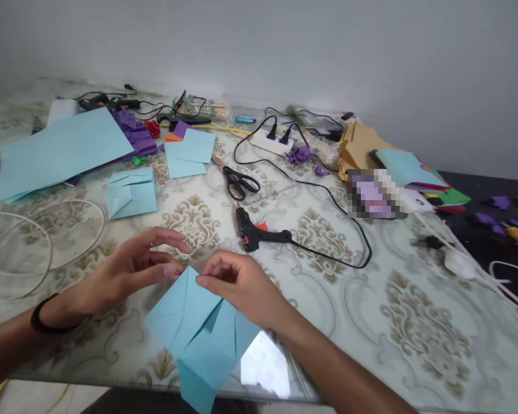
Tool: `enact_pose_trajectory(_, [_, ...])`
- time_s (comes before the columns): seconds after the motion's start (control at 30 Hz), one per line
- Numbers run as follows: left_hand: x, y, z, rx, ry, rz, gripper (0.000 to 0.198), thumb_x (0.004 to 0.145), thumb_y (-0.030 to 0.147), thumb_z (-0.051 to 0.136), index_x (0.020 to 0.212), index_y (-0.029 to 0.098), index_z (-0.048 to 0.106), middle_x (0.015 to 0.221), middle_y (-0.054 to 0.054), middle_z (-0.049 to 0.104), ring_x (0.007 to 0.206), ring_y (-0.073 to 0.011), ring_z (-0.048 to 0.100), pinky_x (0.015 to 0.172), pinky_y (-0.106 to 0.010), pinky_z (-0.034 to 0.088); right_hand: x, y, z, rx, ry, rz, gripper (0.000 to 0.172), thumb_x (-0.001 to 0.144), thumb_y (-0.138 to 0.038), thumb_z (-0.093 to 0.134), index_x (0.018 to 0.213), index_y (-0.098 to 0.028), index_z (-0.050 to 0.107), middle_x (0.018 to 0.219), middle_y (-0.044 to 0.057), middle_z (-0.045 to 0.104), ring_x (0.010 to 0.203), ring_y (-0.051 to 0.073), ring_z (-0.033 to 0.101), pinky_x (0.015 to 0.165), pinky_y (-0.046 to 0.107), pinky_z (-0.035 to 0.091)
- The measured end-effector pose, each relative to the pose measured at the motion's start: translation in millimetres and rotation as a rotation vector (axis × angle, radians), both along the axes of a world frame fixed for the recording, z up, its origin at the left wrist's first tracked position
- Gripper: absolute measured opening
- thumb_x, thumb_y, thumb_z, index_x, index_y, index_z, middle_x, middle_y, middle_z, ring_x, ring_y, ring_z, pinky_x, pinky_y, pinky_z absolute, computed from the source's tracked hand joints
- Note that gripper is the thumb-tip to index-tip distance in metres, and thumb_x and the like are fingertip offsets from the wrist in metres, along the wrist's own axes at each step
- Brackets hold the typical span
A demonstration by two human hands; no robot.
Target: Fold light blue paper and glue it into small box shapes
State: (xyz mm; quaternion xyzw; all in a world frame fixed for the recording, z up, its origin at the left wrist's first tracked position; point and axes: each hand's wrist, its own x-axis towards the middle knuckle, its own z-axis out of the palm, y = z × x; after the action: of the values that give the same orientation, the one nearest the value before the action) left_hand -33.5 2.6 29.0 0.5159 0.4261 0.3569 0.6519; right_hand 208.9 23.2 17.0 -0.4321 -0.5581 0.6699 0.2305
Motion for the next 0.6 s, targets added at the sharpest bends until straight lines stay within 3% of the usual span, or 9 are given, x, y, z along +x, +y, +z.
enact_pose_trajectory(0.17, [0,4,-1.9,-0.172,0.017,-0.02,0.048,0.086,0.04,0.082,0.125,0.022,0.062,0.108,-0.004,0.075,0.09,-0.018,0.071,0.076,-0.027,0.055,4,1,-0.7,0.101,0.073,-0.25,0.026,0.085,-0.041,0.082,0.089,-0.021,0.066,0.076,-0.004,0.06,0.069,0.011,0.053,0.062,0.024,0.041])
enact_pose_trajectory(0.27, [0,5,-2.1,-0.269,0.062,-0.15,0.029,0.085,0.041,0.081,0.097,0.016,0.073,0.087,-0.003,0.075,0.078,-0.0178,0.069,0.072,-0.028,0.054,3,-1,-1.2,0.16,0.135,-0.424,0.028,0.085,-0.039,0.084,0.097,-0.024,0.065,0.083,-0.005,0.063,0.071,0.01,0.056,0.063,0.022,0.043])
enact_pose_trajectory(0.33, [-1,4,-1.8,-0.272,0.139,-0.214,0.029,0.088,0.042,0.077,0.08,0.015,0.076,0.077,-0.004,0.075,0.07,-0.0164,0.066,0.069,-0.027,0.052,2,-4,-0.7,0.15,0.19,-0.467,0.032,0.084,-0.038,0.085,0.104,-0.026,0.063,0.082,-0.006,0.062,0.067,0.009,0.054,0.061,0.021,0.043])
enact_pose_trajectory(0.4, [-1,4,-1.2,-0.232,0.148,-0.214,0.027,0.09,0.04,0.075,0.079,0.016,0.079,0.079,-0.004,0.077,0.074,-0.0174,0.068,0.074,-0.028,0.052,0,-7,0.2,0.086,0.235,-0.438,0.036,0.083,-0.038,0.087,0.109,-0.027,0.064,0.079,-0.007,0.061,0.066,0.009,0.054,0.061,0.021,0.044])
enact_pose_trajectory(0.5, [0,4,-0.1,-0.186,0.038,-0.163,0.019,0.09,0.035,0.075,0.096,0.018,0.083,0.093,-0.004,0.081,0.09,-0.0207,0.072,0.085,-0.03,0.055,-3,-10,0.9,-0.062,0.233,-0.284,0.036,0.078,-0.039,0.09,0.104,-0.022,0.07,0.083,-0.002,0.068,0.075,0.013,0.062,0.068,0.026,0.051])
enact_pose_trajectory(0.6, [1,2,-0.1,-0.177,0.005,-0.137,0.021,0.09,0.034,0.076,0.099,0.017,0.083,0.096,-0.005,0.082,0.091,-0.0218,0.073,0.085,-0.031,0.057,-6,-11,0.1,-0.149,0.186,-0.186,0.035,0.076,-0.042,0.091,0.097,-0.019,0.076,0.089,0.003,0.075,0.079,0.017,0.067,0.073,0.03,0.054])
